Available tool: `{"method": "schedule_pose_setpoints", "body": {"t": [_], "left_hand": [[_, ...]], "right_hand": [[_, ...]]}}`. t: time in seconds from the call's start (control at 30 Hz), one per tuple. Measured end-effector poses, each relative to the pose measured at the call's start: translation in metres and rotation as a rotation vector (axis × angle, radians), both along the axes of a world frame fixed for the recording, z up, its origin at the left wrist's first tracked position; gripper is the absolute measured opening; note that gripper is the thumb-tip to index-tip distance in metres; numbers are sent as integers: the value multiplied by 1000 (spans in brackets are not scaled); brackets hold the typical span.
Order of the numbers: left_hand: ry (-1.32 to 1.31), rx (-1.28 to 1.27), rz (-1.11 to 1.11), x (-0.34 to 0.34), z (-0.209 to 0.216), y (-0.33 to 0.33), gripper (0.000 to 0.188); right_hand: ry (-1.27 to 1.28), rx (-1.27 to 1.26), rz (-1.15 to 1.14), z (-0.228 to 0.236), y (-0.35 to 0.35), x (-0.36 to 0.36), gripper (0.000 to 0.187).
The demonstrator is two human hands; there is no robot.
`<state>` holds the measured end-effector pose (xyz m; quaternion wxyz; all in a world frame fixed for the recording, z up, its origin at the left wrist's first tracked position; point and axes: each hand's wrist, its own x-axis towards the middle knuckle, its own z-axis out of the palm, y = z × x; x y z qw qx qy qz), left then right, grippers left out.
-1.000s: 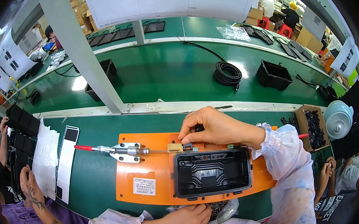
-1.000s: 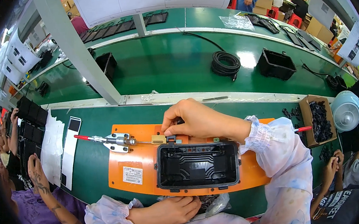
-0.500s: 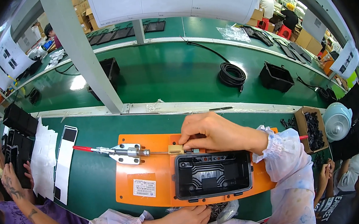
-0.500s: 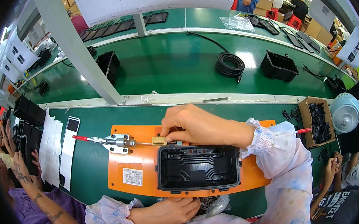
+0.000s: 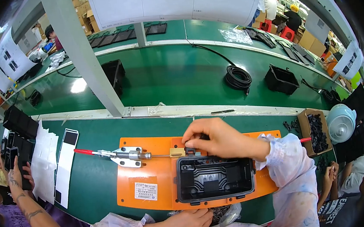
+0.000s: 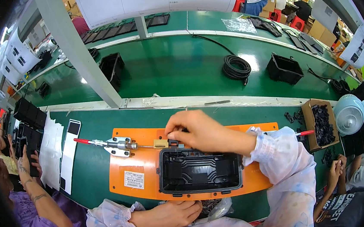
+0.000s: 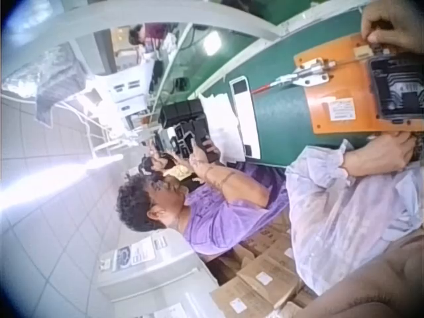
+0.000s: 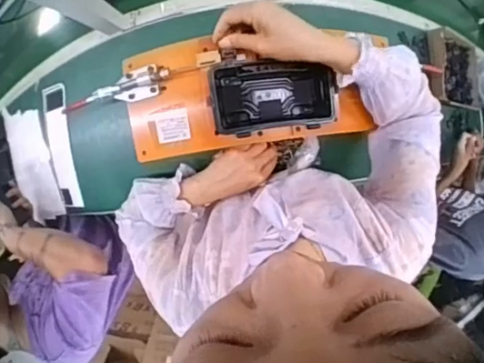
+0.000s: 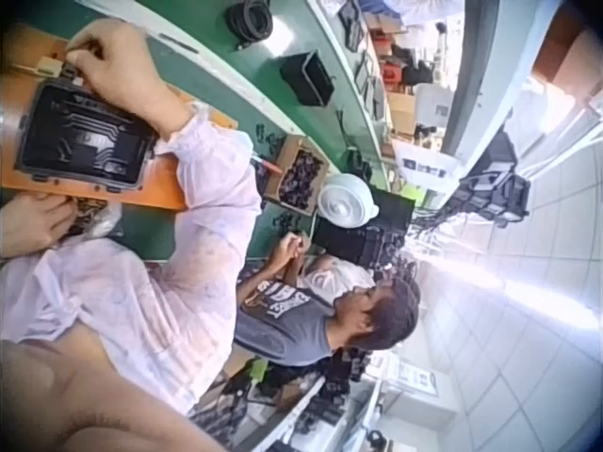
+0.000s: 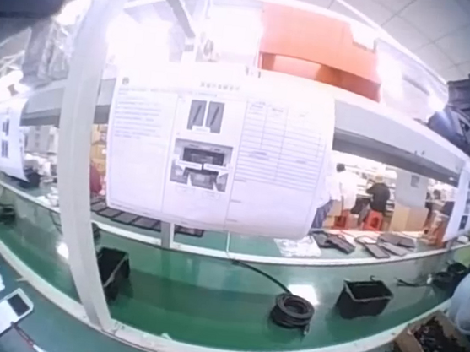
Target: The person places a black plastic housing into an orange fixture and inserts small black clips into slots on the housing. They then use a red-handled lever to secure the components before removing the housing from the fixture.
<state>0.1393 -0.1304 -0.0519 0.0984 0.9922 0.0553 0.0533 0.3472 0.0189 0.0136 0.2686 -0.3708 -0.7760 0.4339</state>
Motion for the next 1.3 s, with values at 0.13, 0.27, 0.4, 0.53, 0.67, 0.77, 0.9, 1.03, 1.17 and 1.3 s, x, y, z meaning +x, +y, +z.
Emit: {"method": "schedule_pose_setpoints", "body": {"t": [0.13,0.27,0.4,0.53,0.67,0.77,0.9,1.03,1.17,1.3], "left_hand": [[-2,22,14,1,1,-1,25],[22,29,14,1,5,-1,23],[8,6,14,-1,-2,-3,23],[19,30,6,-1,-2,-2,24],[19,36,-3,0,-2,-3,25],[16,36,6,0,-4,-2,24],[30,43,3,3,2,1,24],[16,68,32,8,6,-1,20],[-54,25,22,11,-10,-7,16],[0,-120,-17,11,28,-1,17]], "right_hand": [[10,524,142,-12,-5,2,14],[107,590,31,-13,-8,2,11],[57,105,-30,-5,-9,5,10],[3,5,-38,-3,-11,3,12],[-6,390,-61,-14,-17,-3,10],[-47,283,-28,-10,-14,-3,13],[-8,250,39,-10,-13,-5,19],[-100,282,-18,-2,-15,-8,28],[-113,165,-28,5,-16,12,38],[-123,94,-8,2,-19,13,30]]}}
